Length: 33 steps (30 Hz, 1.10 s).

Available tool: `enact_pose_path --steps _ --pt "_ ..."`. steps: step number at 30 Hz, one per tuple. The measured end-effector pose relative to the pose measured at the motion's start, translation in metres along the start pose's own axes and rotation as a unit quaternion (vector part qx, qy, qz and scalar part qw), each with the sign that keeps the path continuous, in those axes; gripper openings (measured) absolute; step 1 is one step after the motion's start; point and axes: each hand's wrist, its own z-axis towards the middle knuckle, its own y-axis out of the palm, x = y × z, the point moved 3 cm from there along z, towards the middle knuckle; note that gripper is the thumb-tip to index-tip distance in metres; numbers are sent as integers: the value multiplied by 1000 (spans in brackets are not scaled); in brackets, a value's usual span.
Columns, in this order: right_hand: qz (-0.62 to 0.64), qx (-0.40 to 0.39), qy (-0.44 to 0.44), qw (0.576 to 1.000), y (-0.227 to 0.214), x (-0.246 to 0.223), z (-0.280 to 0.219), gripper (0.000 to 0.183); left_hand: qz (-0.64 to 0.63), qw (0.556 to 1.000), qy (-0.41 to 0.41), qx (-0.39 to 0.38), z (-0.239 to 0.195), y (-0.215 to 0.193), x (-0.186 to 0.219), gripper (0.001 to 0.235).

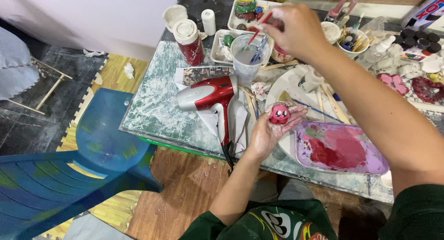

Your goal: The person paints a small pink figurine with a red paintbrush, applying white paint to the eyes and mouth. They dip the brush in water and a paint container, then use a hairdryer to dry the figurine before continuing to paint.

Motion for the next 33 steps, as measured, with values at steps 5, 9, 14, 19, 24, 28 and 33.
enact_pose_path --steps 5,9,14,19,24,28,33 --pt "63 -28 23 997 0 1 -2 18 -10 1000 -14 26 0 5 3 54" --pt "110 -146 106 977 15 0 -7 16 14 1000 -14 18 -2 7 5 59" --pt "125 -68 53 988 12 1 -3 15 -42 999 -3 16 1 4 2 52" --pt "145 -82 88 982 8 2 -12 15 3 1000 -5 14 -1 6 4 57" --pt "126 -25 42 991 2 12 -14 16 2 1000 6 16 -1 5 3 57" --pt "102 -7 47 994 0 15 -16 18 0 1000 13 16 -2 5 3 60" --pt "68 -120 23 990 16 10 -15 21 2 1000 6 22 -2 3 2 59"
